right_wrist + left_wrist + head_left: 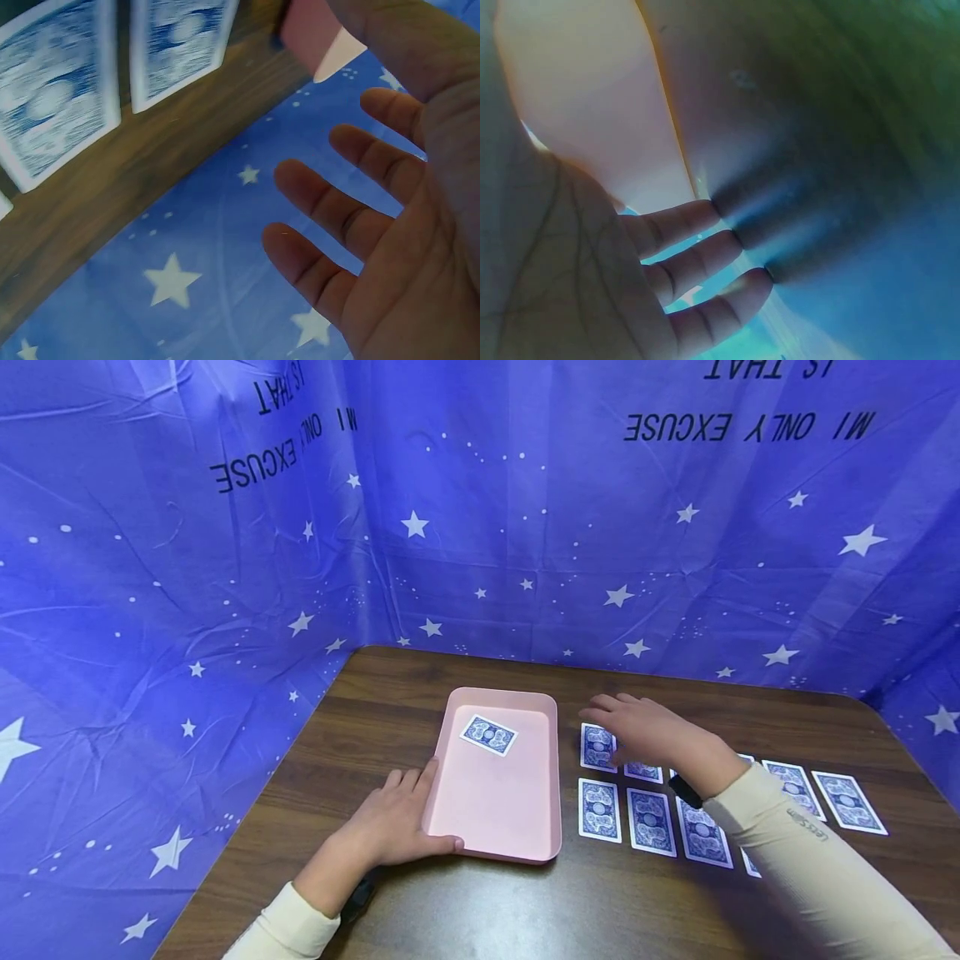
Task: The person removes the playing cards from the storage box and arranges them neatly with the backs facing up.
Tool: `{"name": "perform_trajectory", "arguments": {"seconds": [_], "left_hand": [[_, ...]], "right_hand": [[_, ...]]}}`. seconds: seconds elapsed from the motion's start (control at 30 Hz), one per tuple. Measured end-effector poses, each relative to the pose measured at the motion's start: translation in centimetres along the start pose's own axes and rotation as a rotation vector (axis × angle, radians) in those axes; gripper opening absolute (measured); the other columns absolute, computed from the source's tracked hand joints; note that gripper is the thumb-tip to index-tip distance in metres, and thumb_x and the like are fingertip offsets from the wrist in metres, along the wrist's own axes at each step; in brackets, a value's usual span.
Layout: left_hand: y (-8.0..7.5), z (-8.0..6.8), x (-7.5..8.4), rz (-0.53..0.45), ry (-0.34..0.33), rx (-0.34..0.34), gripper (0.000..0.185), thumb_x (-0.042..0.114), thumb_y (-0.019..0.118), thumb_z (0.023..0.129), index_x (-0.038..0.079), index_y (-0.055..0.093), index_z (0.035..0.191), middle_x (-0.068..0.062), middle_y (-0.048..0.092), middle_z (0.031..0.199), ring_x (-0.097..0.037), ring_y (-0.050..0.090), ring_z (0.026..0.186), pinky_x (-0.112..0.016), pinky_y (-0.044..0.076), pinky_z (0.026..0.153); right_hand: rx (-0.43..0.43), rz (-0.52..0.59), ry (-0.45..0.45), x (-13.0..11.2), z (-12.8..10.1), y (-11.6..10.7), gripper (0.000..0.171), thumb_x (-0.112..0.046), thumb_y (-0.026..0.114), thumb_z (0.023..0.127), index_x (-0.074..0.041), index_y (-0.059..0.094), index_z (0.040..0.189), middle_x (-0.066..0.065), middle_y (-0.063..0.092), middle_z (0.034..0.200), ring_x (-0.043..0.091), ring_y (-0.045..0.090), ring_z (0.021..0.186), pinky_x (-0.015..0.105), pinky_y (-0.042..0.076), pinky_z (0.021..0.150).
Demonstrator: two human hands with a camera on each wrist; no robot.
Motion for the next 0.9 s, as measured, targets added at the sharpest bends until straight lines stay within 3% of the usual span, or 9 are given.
{"name": "perform_trajectory", "arguments": {"seconds": [0.27,0.6,0.9], "left_hand": [[-0.1,0.1,0.2,0.014,0.009,-0.001,0.127,0.086,0.061,0.067,0.000,0.026,0.155,-0.019,0.053,0.134,-0.036,0.049,0.115,-0.049,0.050,0.084],[-0.1,0.0,0.1,0.017,0.010,0.010,0.128,0.087,0.059,0.067,0.000,0.026,0.155,-0.019,0.054,0.132,-0.035,0.049,0.114,-0.048,0.051,0.082],[-0.1,0.0,0.0,0.018,0.009,0.015,0.128,0.087,0.059,0.067,0.000,0.028,0.154,-0.019,0.054,0.132,-0.035,0.050,0.114,-0.048,0.051,0.082]], "right_hand": [[0.009,-0.019,-0.058,-2.3,3.4,-0.7,0.080,-0.026,0.090,0.074,-0.012,0.053,0.143,0.012,0.051,0.141,0.035,0.051,0.124,0.056,0.045,0.097],[-0.039,-0.055,-0.147,-5.3,7.8,0.3,0.082,-0.031,0.088,0.075,-0.014,0.050,0.146,0.011,0.048,0.146,0.034,0.049,0.128,0.054,0.043,0.101],[-0.082,-0.119,-0.200,-7.5,10.4,1.4,0.076,-0.031,0.082,0.082,-0.016,0.047,0.148,0.011,0.042,0.152,0.036,0.044,0.133,0.055,0.040,0.104]]}}
Point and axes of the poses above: each hand's wrist, its own z-axis towards the middle knuckle, its own y-axis out of the palm, x = y × z, the point moved 10 cm from there along z, towards the middle knuckle
